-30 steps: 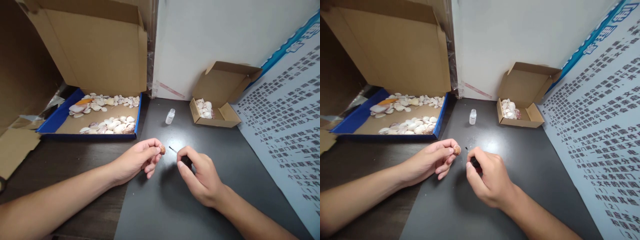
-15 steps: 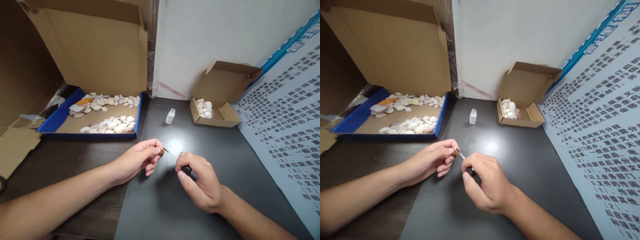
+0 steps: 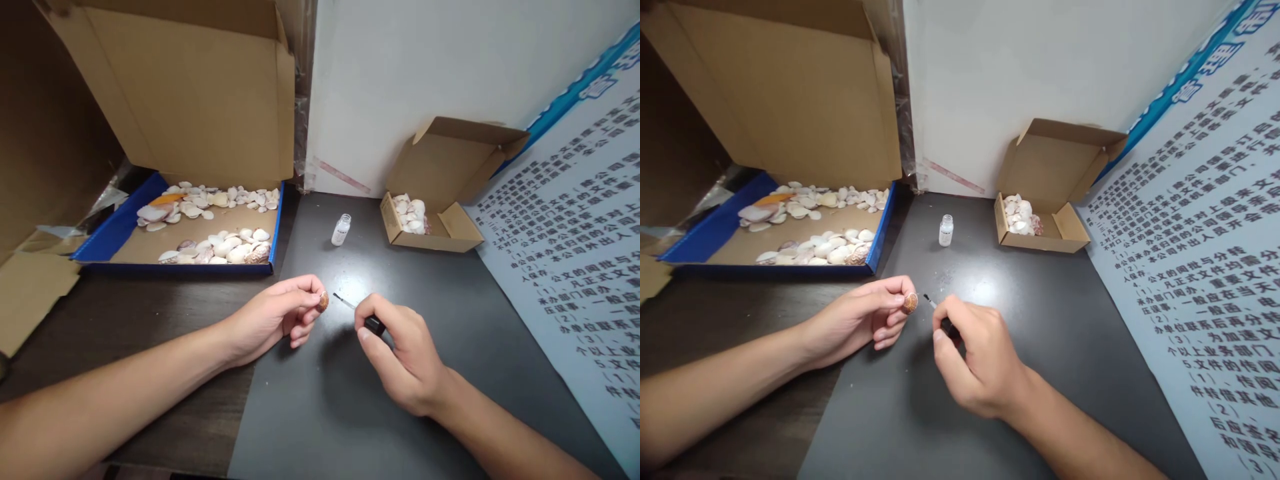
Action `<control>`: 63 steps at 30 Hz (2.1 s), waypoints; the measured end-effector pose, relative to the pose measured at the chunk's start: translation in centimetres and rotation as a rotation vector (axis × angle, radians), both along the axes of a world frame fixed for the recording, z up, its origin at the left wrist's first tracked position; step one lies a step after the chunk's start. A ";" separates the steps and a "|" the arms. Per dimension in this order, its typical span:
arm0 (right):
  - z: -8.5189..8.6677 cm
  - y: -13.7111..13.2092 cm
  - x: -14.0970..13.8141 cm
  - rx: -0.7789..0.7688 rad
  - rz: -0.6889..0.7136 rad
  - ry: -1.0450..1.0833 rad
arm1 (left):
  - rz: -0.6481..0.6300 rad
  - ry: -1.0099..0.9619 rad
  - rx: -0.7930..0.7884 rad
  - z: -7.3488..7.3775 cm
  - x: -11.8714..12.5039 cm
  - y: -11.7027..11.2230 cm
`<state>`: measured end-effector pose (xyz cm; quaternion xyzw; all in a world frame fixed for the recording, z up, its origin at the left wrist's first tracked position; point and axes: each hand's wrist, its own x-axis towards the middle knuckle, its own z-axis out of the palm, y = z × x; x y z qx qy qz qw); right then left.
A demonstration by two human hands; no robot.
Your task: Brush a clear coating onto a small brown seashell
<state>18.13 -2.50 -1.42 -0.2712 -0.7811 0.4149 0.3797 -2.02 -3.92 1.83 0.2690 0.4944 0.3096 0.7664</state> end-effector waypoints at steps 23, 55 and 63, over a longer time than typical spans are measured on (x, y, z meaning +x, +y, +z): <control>-0.1 0.1 0.1 0.058 0.090 0.060 | -0.037 -0.025 0.003 0.0 0.0 0.0; -0.2 0.0 0.1 -0.030 0.092 0.086 | -0.035 0.008 -0.007 0.0 -0.1 0.0; -0.2 0.0 0.0 -0.004 0.012 0.060 | -0.048 0.040 0.015 0.0 0.1 0.1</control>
